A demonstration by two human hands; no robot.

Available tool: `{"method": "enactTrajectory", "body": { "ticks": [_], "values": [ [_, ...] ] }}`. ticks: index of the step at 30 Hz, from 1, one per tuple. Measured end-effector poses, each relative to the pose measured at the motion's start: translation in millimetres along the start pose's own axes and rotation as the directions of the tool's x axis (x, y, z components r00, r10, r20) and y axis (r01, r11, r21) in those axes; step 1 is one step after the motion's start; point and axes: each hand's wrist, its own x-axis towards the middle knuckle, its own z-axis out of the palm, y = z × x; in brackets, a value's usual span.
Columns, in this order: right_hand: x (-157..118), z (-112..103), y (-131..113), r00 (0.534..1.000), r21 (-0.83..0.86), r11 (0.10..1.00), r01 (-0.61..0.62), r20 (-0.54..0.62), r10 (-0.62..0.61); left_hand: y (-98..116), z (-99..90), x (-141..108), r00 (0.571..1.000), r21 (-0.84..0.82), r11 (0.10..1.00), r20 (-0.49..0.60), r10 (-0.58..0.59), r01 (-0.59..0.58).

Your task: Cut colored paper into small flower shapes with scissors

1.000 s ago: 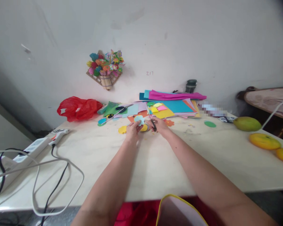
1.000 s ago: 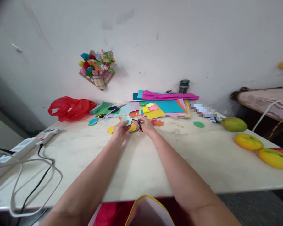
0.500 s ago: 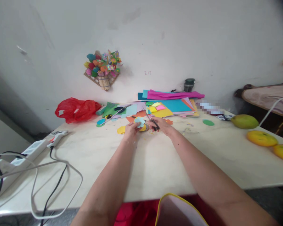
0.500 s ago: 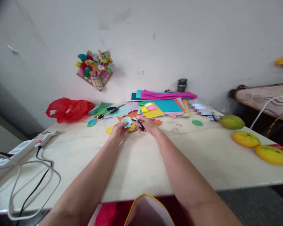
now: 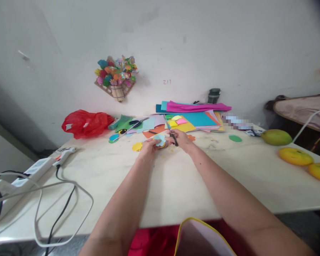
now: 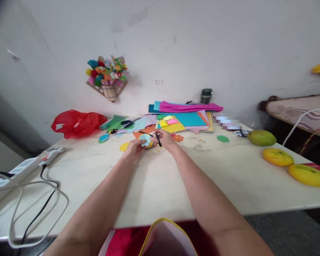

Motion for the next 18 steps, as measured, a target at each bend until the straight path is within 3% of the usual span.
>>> {"method": "enactTrajectory", "body": {
  "ticks": [3,7,13,18],
  "values": [
    [2.7,-2.6,-0.1,0.999,0.056,0.998,-0.002,-0.033,0.004,-1.2,-1.4,-0.6,0.996,0.091,0.995,0.079,-0.043,0.036],
    [3.1,-3.6,-0.8,0.999,0.076,0.997,-0.032,-0.014,0.033,-2.0,-2.2,-1.5,0.992,0.157,0.986,0.094,-0.079,0.063],
    [-0.8,-2.2,-4.5,0.996,0.035,0.998,-0.061,0.065,0.058,-2.5,-3.5,-1.8,0.979,0.162,0.982,0.158,-0.128,0.102],
    [0.6,-0.3,-4.4,0.999,0.08,0.996,-0.042,0.0,0.043,-0.4,-3.0,-1.6,0.979,0.125,0.988,0.174,-0.11,0.089]
  ]
}}
